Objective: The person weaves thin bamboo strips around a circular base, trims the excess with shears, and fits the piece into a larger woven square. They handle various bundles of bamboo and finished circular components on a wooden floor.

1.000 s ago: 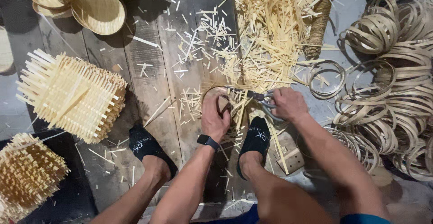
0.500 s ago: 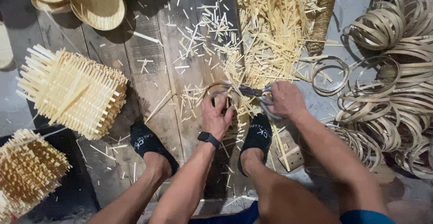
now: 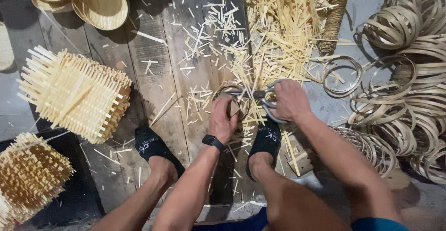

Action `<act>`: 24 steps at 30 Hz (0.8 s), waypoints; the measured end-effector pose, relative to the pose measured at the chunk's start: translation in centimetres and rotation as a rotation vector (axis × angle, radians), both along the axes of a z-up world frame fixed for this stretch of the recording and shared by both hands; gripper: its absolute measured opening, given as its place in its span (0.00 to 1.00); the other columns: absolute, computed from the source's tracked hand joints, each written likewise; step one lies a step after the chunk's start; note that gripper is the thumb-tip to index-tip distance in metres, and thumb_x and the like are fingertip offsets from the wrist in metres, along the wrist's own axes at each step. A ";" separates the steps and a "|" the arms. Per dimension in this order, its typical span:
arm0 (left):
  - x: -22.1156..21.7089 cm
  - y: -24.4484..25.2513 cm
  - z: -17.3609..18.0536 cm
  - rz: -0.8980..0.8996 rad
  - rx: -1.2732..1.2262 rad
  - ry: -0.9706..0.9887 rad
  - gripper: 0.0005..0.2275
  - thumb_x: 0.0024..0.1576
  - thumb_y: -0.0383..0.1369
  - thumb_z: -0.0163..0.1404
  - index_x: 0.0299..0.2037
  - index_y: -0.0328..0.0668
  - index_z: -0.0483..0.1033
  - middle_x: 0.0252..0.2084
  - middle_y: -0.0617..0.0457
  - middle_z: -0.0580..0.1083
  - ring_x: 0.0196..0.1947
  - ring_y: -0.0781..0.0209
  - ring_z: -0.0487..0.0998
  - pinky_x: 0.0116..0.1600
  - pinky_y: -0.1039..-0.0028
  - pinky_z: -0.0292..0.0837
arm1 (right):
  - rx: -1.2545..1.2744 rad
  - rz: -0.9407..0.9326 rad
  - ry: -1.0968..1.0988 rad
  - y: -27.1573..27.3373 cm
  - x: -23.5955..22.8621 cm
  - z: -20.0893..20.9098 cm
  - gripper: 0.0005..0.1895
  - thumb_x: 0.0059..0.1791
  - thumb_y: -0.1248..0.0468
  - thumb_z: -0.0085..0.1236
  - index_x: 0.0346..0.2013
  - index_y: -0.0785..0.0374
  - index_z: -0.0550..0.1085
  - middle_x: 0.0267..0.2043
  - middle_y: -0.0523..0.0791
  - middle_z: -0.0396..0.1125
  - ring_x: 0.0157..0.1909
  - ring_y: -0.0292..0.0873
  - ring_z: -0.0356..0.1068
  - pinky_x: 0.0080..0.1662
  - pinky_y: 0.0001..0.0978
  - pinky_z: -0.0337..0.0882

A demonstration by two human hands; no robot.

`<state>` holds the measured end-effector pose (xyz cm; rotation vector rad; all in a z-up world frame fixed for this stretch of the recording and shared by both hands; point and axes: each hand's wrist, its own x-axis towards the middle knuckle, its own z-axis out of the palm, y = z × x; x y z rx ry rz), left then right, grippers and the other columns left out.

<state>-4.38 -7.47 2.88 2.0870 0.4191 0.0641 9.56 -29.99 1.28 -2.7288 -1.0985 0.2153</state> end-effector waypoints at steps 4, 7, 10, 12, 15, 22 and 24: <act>-0.1 0.7 0.6 -0.053 0.130 -0.053 0.26 0.45 0.21 0.54 0.58 0.42 0.72 0.56 0.41 0.72 0.59 0.39 0.71 0.65 0.56 0.68 | -0.270 -0.028 0.202 -0.8 0.5 -1.1 0.17 0.47 0.53 0.58 0.38 0.65 0.74 0.34 0.52 0.68 0.39 0.52 0.71 0.42 0.47 0.74; -0.2 -0.2 0.9 -0.002 0.223 0.046 0.26 0.46 0.27 0.59 0.58 0.47 0.75 0.57 0.38 0.68 0.55 0.36 0.69 0.59 0.55 0.68 | -0.221 -0.017 0.167 -2.2 0.5 -1.4 0.17 0.48 0.52 0.57 0.39 0.65 0.74 0.34 0.53 0.67 0.38 0.53 0.70 0.40 0.49 0.73; 0.4 -0.8 0.8 0.001 0.240 0.053 0.23 0.49 0.33 0.64 0.56 0.50 0.75 0.57 0.40 0.68 0.55 0.37 0.69 0.57 0.54 0.68 | -0.292 0.020 0.160 -1.3 0.8 -0.3 0.23 0.50 0.47 0.55 0.37 0.67 0.74 0.32 0.53 0.67 0.36 0.51 0.70 0.40 0.47 0.73; 0.3 -0.7 1.0 -0.026 0.229 -0.061 0.22 0.51 0.30 0.60 0.58 0.50 0.74 0.58 0.43 0.70 0.55 0.40 0.71 0.59 0.55 0.70 | -0.426 0.063 0.190 0.3 0.8 0.4 0.30 0.48 0.40 0.55 0.35 0.68 0.74 0.32 0.53 0.67 0.37 0.50 0.70 0.41 0.44 0.73; 0.3 -0.3 1.4 -0.058 0.168 -0.087 0.22 0.54 0.30 0.59 0.60 0.52 0.73 0.58 0.45 0.70 0.58 0.41 0.72 0.61 0.56 0.71 | -0.314 0.008 0.139 1.0 0.6 0.1 0.20 0.49 0.50 0.55 0.39 0.65 0.75 0.33 0.52 0.68 0.38 0.50 0.71 0.42 0.45 0.73; 0.2 0.0 1.2 -0.105 0.284 0.011 0.23 0.50 0.23 0.57 0.57 0.55 0.79 0.59 0.39 0.68 0.56 0.37 0.69 0.60 0.56 0.70 | -0.179 0.017 0.111 -1.6 1.1 -0.2 0.20 0.45 0.50 0.58 0.36 0.66 0.75 0.33 0.53 0.68 0.40 0.54 0.71 0.44 0.47 0.73; 0.1 0.2 0.8 -0.192 0.265 0.040 0.24 0.49 0.20 0.54 0.56 0.56 0.79 0.61 0.41 0.69 0.57 0.39 0.70 0.59 0.57 0.71 | -0.166 0.033 0.078 -0.4 0.9 0.4 0.30 0.41 0.42 0.62 0.33 0.70 0.74 0.32 0.55 0.68 0.39 0.55 0.71 0.44 0.47 0.74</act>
